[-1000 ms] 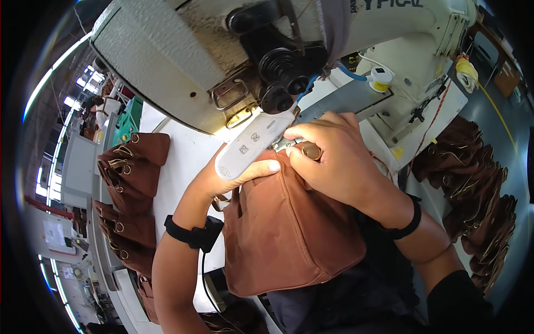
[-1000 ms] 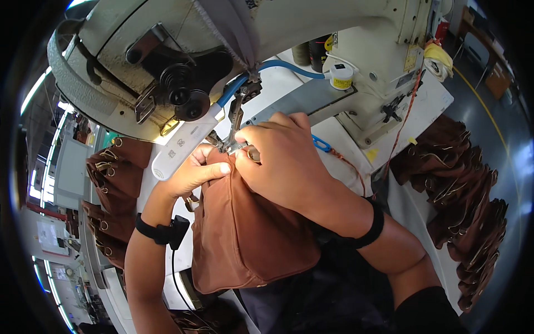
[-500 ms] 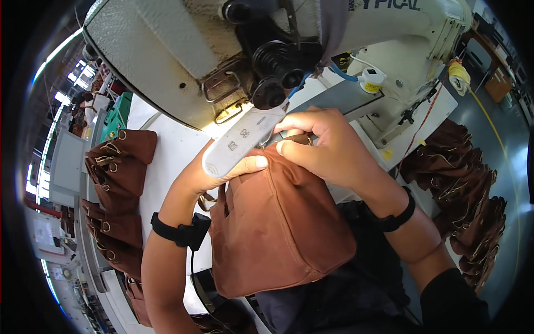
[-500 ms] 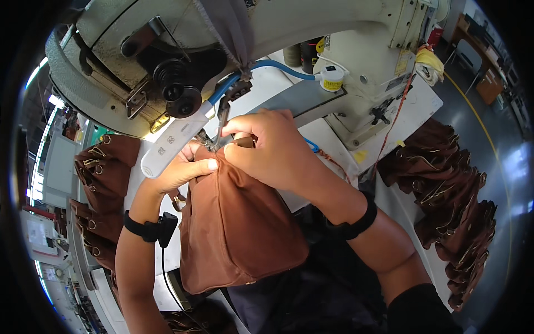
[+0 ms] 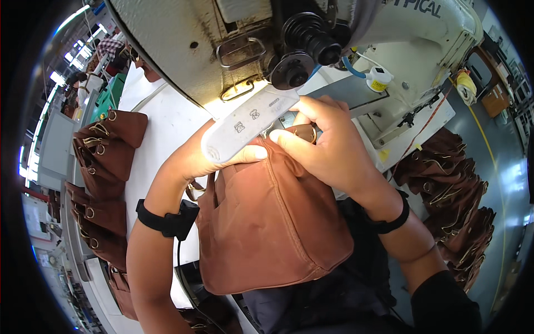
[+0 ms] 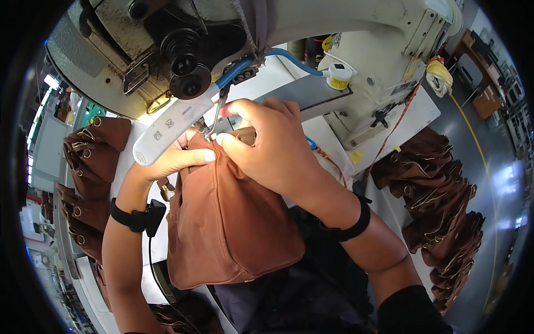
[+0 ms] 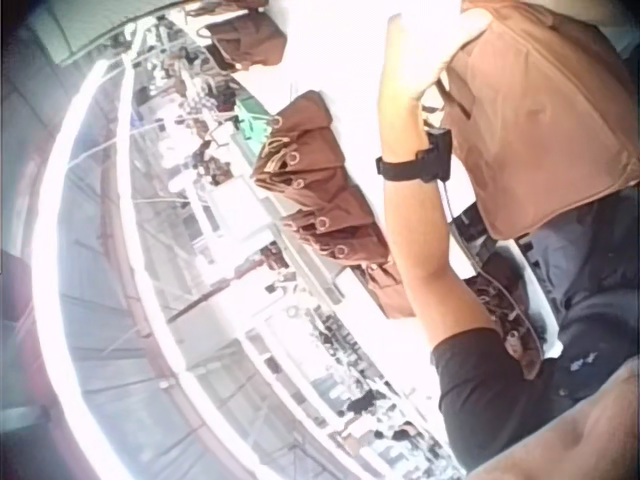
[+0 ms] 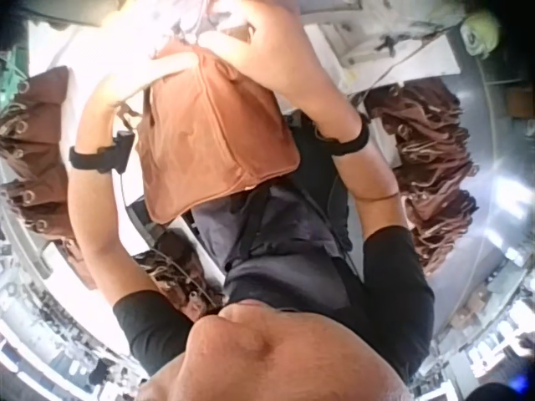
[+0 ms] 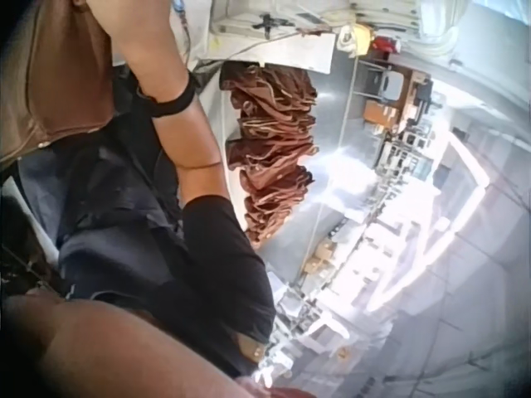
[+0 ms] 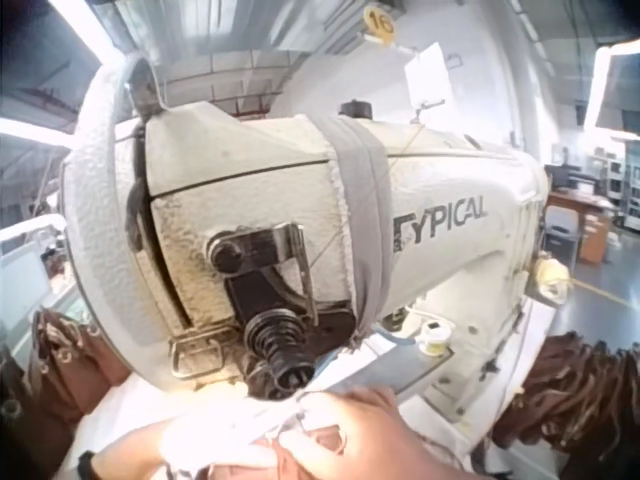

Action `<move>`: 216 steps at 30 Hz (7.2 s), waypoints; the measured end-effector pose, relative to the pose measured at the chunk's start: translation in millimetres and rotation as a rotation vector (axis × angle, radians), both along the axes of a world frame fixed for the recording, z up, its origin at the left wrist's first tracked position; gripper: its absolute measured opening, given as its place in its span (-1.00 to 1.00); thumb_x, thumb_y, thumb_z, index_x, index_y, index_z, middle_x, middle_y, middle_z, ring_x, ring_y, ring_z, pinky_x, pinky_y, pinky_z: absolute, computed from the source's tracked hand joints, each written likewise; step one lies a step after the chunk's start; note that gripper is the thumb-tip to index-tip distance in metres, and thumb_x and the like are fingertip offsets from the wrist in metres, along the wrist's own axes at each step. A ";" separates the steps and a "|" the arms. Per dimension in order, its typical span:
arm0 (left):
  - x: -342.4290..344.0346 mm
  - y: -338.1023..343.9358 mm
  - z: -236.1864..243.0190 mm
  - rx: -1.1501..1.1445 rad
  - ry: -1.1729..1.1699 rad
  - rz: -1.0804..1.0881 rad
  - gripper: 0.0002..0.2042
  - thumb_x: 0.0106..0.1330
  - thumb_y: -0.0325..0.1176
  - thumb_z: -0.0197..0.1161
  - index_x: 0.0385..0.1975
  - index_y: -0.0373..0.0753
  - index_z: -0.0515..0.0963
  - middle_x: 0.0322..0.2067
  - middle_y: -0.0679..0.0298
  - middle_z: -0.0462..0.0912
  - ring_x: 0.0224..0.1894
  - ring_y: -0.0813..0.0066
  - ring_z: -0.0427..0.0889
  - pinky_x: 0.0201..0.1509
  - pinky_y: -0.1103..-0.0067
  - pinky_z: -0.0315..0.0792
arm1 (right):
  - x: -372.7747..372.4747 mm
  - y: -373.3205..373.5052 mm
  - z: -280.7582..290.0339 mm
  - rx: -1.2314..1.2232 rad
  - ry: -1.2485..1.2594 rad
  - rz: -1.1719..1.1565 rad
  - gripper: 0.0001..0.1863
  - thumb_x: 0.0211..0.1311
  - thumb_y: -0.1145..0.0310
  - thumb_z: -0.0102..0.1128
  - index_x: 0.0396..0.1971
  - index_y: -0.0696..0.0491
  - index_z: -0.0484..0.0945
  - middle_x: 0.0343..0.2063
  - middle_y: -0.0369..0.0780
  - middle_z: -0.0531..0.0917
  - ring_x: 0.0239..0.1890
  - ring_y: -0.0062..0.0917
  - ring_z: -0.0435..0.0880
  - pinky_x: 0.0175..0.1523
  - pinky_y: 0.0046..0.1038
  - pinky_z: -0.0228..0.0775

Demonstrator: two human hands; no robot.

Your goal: The person operates an industrial sewing machine to stitch a zipper onto a brown leather bag. They guide the bag under the needle, align the zipper, and sew along the edge. After completing the stitch, they cut the thread and inspect the finished bag before moving on to the next one.

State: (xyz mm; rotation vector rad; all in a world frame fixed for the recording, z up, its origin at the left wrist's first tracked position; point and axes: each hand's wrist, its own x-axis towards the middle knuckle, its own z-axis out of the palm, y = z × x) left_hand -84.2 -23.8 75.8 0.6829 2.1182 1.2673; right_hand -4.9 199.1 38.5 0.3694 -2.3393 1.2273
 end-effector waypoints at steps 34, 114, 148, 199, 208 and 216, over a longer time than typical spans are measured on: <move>-14.4 -2.8 -9.5 0.049 0.152 -0.023 -0.42 0.20 -0.29 0.60 0.15 -0.24 0.44 -0.45 0.46 0.57 -0.46 0.74 0.44 -0.44 0.67 0.31 | -18.9 5.3 16.7 -0.051 -0.239 0.078 -0.83 0.06 0.28 0.35 -0.45 0.07 0.75 -0.48 -0.08 0.77 -0.34 -0.14 0.76 -0.11 -0.22 0.57; 138.2 -22.4 -43.5 -0.816 1.324 0.215 -0.18 0.23 0.09 0.41 0.45 -0.20 0.37 0.44 0.19 0.41 0.56 0.08 0.23 0.60 -0.20 -0.25 | 31.3 -41.1 -37.2 -0.738 -0.355 0.191 -0.77 0.43 0.40 0.23 -0.31 0.28 0.71 -0.51 -0.32 0.69 -0.42 -0.80 0.51 -0.33 -0.60 0.37; 114.8 27.9 -82.3 -0.375 1.338 0.450 -0.35 0.17 -0.44 0.34 0.35 -0.32 0.43 0.31 0.14 0.58 0.42 0.12 0.47 0.61 0.12 -0.12 | 34.0 -28.6 -39.2 -0.988 -0.440 0.414 -0.77 0.51 0.47 0.06 -0.13 0.29 0.66 -0.33 -0.33 0.70 -0.23 -0.76 0.57 -0.11 -0.58 0.46; 113.5 56.8 -90.4 0.250 0.922 0.840 -0.85 0.38 -0.58 0.38 -0.11 -0.38 0.61 0.07 -0.02 0.73 0.02 0.33 0.76 0.11 0.47 0.66 | 34.4 -18.2 -54.5 -0.733 -0.355 0.406 -0.83 0.44 0.39 0.28 -0.18 0.21 0.68 -0.33 -0.27 0.76 -0.24 -0.66 0.69 -0.05 -0.52 0.52; 115.7 60.1 -74.9 0.486 0.603 0.834 -0.90 0.41 -0.65 0.31 -0.16 -0.40 0.56 0.11 -0.07 0.67 0.03 0.40 0.73 0.15 0.50 0.65 | 37.6 -22.3 -51.4 -0.811 -0.426 0.399 -0.80 0.48 0.40 0.23 -0.20 0.24 0.71 -0.36 -0.27 0.77 -0.25 -0.70 0.69 -0.08 -0.56 0.53; 108.5 57.1 -68.2 0.502 0.490 0.870 -0.89 0.40 -0.69 0.29 -0.16 -0.42 0.53 0.12 -0.10 0.64 0.09 0.37 0.69 0.23 0.47 0.60 | 30.4 -27.6 -45.7 -0.751 -0.371 0.314 -0.81 0.46 0.42 0.23 -0.21 0.25 0.71 -0.40 -0.29 0.75 -0.29 -0.73 0.64 -0.13 -0.56 0.50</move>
